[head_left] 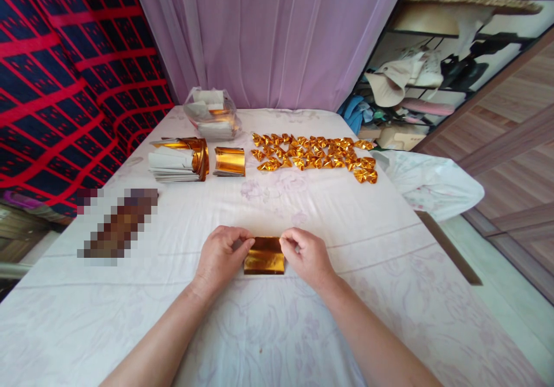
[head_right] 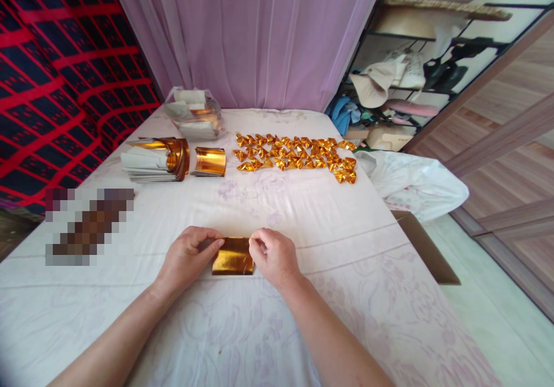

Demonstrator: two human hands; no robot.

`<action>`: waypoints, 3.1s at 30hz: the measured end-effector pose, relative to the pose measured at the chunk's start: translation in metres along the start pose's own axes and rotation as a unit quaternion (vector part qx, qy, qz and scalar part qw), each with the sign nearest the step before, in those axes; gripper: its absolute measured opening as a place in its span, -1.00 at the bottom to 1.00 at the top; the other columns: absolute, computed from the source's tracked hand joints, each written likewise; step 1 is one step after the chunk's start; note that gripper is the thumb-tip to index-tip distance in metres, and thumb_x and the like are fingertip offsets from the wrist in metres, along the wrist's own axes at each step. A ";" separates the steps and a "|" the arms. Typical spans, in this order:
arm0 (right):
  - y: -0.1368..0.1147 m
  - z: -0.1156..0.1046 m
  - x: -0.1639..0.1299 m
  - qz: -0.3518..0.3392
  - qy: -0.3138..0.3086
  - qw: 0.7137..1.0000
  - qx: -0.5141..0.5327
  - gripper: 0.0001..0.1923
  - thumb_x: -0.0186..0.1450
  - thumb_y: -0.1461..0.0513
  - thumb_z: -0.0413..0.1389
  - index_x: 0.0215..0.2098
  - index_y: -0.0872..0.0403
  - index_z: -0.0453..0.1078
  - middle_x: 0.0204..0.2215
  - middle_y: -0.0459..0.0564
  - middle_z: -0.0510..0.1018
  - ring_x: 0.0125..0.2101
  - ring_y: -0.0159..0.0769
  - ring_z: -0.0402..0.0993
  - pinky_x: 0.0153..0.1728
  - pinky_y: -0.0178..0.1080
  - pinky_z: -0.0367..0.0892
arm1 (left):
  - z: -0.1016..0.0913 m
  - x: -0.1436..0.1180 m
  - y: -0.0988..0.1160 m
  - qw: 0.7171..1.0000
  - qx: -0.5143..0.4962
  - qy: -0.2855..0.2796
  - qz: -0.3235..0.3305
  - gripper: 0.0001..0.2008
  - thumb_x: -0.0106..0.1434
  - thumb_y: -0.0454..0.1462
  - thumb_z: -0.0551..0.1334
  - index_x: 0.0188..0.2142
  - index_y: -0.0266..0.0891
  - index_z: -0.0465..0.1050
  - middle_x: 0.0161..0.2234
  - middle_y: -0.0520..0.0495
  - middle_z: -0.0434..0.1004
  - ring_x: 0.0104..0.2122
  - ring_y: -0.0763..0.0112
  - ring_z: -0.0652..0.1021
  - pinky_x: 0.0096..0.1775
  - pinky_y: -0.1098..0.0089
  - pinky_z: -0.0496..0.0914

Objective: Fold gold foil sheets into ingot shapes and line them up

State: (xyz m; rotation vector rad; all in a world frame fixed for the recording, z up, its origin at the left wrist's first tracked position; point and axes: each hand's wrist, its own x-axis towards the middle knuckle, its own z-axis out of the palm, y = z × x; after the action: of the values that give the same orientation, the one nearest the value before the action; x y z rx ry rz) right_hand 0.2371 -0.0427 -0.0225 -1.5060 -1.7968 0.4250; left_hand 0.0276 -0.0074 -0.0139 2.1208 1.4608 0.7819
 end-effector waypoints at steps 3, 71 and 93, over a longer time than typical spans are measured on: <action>0.003 0.003 0.002 -0.040 0.026 0.995 -0.083 -0.83 0.28 0.28 0.02 -0.45 0.03 0.39 -0.50 -0.10 0.52 -0.43 -0.35 0.44 -0.34 -0.33 0.23 | 0.001 0.003 0.000 0.998 0.054 0.003 0.015 -0.93 0.20 -0.26 0.26 -0.33 -0.11 0.55 -0.43 0.03 0.60 -0.32 0.27 0.53 -0.20 0.27 0.38; -0.025 0.010 -0.007 -0.030 -0.089 0.964 -0.247 -0.57 0.09 -0.04 0.28 -0.23 0.04 0.36 -0.23 0.04 0.43 -0.18 -0.12 0.33 -0.24 -0.15 0.16 | -0.016 -0.002 0.006 0.973 0.152 -0.153 0.082 -0.53 0.11 -0.13 0.33 0.03 -0.08 0.45 0.06 -0.12 0.44 0.07 0.07 0.39 0.08 0.05 0.17; -0.011 -0.004 -0.013 -0.052 -0.121 0.977 -0.165 -0.63 0.15 0.10 0.27 -0.11 0.01 0.38 -0.05 0.04 0.43 -0.05 -0.13 0.34 -0.08 -0.10 0.19 | -0.009 -0.007 0.008 0.979 0.148 -0.127 0.062 -0.53 0.09 -0.10 0.34 0.00 -0.10 0.42 0.03 -0.11 0.43 0.05 0.07 0.37 0.10 0.03 0.13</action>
State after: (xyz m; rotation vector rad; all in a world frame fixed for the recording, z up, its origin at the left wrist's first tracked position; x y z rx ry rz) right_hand 0.2327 -0.0587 -0.0171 -1.6260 -2.2144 0.2758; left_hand 0.0250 -0.0159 -0.0031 2.4479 1.3866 0.3307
